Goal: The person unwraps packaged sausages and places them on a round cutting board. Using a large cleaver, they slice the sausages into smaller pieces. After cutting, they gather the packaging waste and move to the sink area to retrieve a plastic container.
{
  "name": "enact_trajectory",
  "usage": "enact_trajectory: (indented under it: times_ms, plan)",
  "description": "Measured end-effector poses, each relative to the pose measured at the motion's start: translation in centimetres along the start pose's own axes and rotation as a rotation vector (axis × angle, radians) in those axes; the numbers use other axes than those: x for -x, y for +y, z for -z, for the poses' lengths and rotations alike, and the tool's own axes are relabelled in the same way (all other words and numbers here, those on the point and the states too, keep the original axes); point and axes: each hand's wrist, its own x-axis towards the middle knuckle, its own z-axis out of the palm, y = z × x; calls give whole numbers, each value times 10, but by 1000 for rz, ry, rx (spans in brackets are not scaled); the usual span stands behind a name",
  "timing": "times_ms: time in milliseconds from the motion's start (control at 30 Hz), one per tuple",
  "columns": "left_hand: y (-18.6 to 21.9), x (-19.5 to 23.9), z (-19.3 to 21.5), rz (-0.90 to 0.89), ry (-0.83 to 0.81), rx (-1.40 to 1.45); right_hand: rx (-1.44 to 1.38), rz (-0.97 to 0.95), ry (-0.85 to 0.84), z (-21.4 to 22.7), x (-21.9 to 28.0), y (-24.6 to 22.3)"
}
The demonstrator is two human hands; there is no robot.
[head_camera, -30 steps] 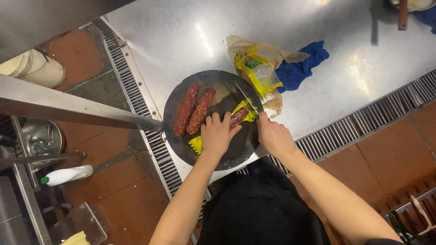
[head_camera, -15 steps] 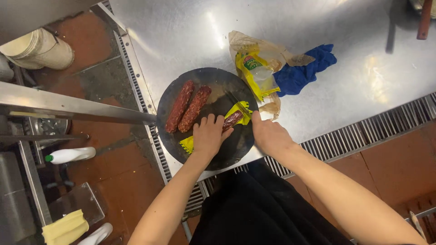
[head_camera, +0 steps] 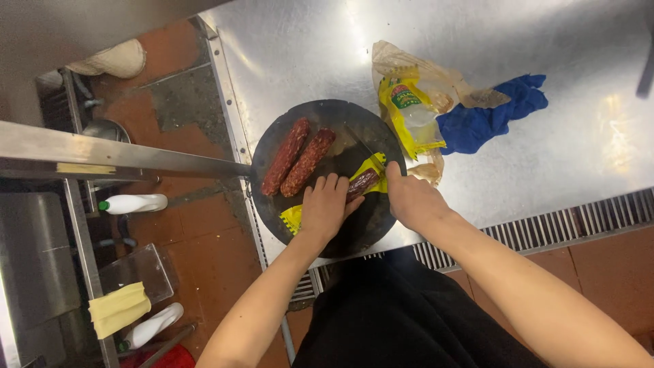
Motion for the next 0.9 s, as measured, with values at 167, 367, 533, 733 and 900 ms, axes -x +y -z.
enact_trajectory:
  times_ms: [167, 367, 533, 733, 900]
  plan:
    - [4, 3, -1, -7, 28, 4, -37, 28, 7, 1, -1, -2]
    - [8, 13, -6, 21, 97, 5, -193, 110, 160, -27, -23, 17]
    - [15, 11, 3, 74, 108, 35, -445, 85, 287, 2, 20, 22]
    - [19, 19, 1, 99, 135, 34, -916, 57, 435, -6, 52, 38]
    - [20, 27, 1, 83, 159, 63, -912, 186, 284, -27, 43, 49]
